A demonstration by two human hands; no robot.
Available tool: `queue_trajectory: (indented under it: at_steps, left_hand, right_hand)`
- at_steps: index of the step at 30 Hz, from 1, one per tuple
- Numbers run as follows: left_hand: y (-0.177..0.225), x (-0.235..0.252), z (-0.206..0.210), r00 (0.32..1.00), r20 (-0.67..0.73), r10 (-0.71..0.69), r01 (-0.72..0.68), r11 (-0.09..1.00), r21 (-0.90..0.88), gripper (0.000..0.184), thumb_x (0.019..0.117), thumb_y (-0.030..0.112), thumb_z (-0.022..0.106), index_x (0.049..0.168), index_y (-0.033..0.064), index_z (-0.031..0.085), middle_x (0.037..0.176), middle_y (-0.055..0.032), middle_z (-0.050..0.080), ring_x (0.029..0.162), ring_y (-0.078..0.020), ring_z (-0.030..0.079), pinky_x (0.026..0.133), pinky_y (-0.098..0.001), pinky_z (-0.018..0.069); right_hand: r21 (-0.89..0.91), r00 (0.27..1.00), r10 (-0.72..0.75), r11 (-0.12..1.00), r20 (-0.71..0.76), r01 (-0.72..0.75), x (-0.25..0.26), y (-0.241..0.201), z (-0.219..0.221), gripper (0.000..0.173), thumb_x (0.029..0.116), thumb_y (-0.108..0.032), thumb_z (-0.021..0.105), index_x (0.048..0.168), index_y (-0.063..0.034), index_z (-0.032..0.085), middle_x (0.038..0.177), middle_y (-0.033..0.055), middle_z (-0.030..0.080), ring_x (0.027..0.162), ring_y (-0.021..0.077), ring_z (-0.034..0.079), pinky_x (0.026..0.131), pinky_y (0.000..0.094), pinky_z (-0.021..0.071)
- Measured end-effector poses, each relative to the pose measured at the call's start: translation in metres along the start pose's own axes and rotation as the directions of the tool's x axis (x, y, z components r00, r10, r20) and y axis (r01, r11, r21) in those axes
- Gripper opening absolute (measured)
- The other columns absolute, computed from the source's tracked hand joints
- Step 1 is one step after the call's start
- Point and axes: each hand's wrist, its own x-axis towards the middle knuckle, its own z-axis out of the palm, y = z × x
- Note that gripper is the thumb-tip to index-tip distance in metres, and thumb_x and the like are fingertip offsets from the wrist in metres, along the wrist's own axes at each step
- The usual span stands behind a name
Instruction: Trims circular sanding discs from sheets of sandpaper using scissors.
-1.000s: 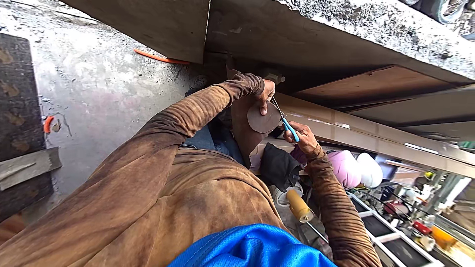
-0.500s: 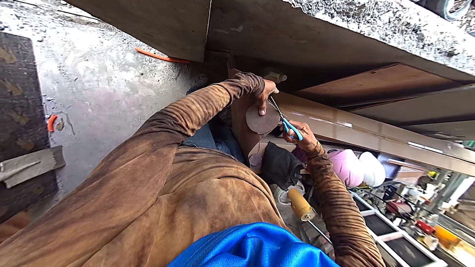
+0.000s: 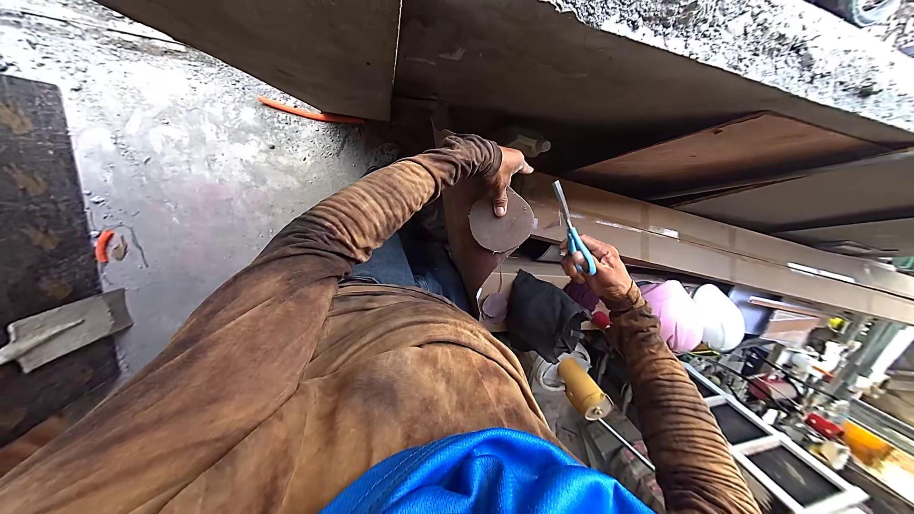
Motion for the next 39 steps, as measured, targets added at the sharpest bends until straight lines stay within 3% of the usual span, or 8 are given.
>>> queue_trajectory:
  at_steps: [4, 6, 9, 13, 23, 27, 33, 39]
  left_hand:
    - [0.007, -0.002, -0.005, 1.0, -0.005, -0.008, 0.008, 1.0, -0.009, 0.12, 0.0671, 0.032, 0.098, 0.163, 0.0089, 0.028, 0.11, -0.0245, 0.07, 0.097, -0.0336, 0.067, 0.093, -0.0529, 0.0522]
    - [0.01, -0.003, -0.007, 1.0, -0.011, 0.003, -0.003, 1.0, 0.002, 0.121, 0.0664, 0.032, 0.098, 0.162, 0.0079, 0.029, 0.107, -0.0236, 0.071, 0.094, -0.0321, 0.068, 0.093, -0.0516, 0.0532]
    - [0.015, -0.006, -0.01, 1.0, -0.012, 0.005, -0.005, 1.0, 0.006, 0.12, 0.0666, 0.03, 0.098, 0.162, 0.0083, 0.03, 0.11, -0.0247, 0.07, 0.095, -0.033, 0.067, 0.094, -0.0519, 0.0526]
    - [0.02, -0.01, -0.016, 0.999, -0.038, 0.002, -0.004, 0.999, -0.038, 0.117, 0.0673, 0.024, 0.098, 0.162, 0.0085, 0.031, 0.125, -0.0272, 0.065, 0.097, -0.0351, 0.067, 0.093, -0.0528, 0.053]
    - [0.027, -0.001, -0.016, 0.977, 0.091, 0.191, -0.192, 0.981, 0.005, 0.049, 0.0766, 0.017, 0.091, 0.121, 0.0054, 0.073, 0.11, -0.0134, 0.074, 0.102, -0.0237, 0.07, 0.096, -0.0464, 0.0549]
    - [0.028, -0.002, -0.018, 0.96, 0.175, 0.218, -0.237, 0.967, 0.093, 0.028, 0.0829, 0.027, 0.086, 0.084, 0.0036, 0.071, 0.077, -0.0088, 0.067, 0.072, -0.0202, 0.062, 0.071, -0.0464, 0.0515]
    - [0.049, -0.029, -0.023, 0.91, 0.104, 0.401, -0.403, 0.915, -0.004, 0.025, 0.0814, 0.026, 0.086, 0.084, 0.005, 0.073, 0.076, -0.0058, 0.07, 0.073, -0.0175, 0.066, 0.074, -0.0472, 0.0541]
    - [0.1, -0.044, -0.028, 0.699, 0.02, 0.715, -0.691, 0.683, -0.238, 0.019, 0.0811, 0.014, 0.085, 0.091, 0.001, 0.076, 0.083, -0.0053, 0.076, 0.076, -0.0078, 0.071, 0.073, -0.0314, 0.0604]
  right_hand:
    - [-0.041, 0.976, 0.049, 0.997, -0.214, -0.059, 0.016, -0.015, 0.032, 0.09, 0.0814, -0.067, 0.072, 0.142, -0.0045, 0.046, 0.121, 0.0112, 0.07, 0.101, 0.027, 0.073, 0.077, 0.0455, 0.0646]
    - [-0.021, 0.946, 0.074, 0.996, -0.316, -0.085, 0.03, -0.024, 0.059, 0.081, 0.0856, -0.052, 0.072, 0.145, -0.0066, 0.041, 0.13, 0.0119, 0.066, 0.106, 0.0276, 0.071, 0.078, 0.0476, 0.0644]
    - [-0.018, 0.883, 0.041, 0.998, -0.468, -0.056, 0.049, -0.03, 0.083, 0.055, 0.0864, -0.012, 0.08, 0.133, -0.0031, 0.053, 0.108, 0.0135, 0.074, 0.089, 0.0257, 0.075, 0.075, 0.0437, 0.0657]
    - [-0.003, 0.883, 0.072, 0.997, -0.465, -0.082, 0.066, -0.048, 0.085, 0.047, 0.0833, 0.0, 0.08, 0.125, -0.0034, 0.06, 0.091, 0.01, 0.072, 0.077, 0.0203, 0.073, 0.07, 0.0402, 0.065]
    - [-0.141, 0.825, -0.066, 0.99, -0.561, -0.017, 0.06, -0.056, 0.101, 0.043, 0.0766, 0.003, 0.081, 0.115, -0.0056, 0.065, 0.074, 0.005, 0.069, 0.059, 0.0126, 0.064, 0.056, 0.0311, 0.0564]
    - [-0.202, 0.783, -0.119, 0.979, -0.611, -0.009, 0.061, -0.056, 0.111, 0.043, 0.0756, 0.001, 0.081, 0.115, -0.0047, 0.065, 0.072, 0.005, 0.069, 0.058, 0.0135, 0.063, 0.056, 0.0336, 0.056]
    - [-0.313, 0.697, -0.214, 0.95, -0.685, -0.015, 0.03, -0.099, 0.136, 0.04, 0.077, -0.005, 0.079, 0.115, -0.007, 0.067, 0.07, 0.0029, 0.065, 0.056, 0.0125, 0.059, 0.053, 0.0331, 0.0526]
    - [-0.261, 0.548, -0.24, 0.965, -0.801, 0.041, -0.025, -0.166, 0.16, 0.039, 0.0785, -0.006, 0.078, 0.116, -0.0065, 0.068, 0.076, 0.0017, 0.067, 0.061, 0.0096, 0.062, 0.053, 0.027, 0.0538]
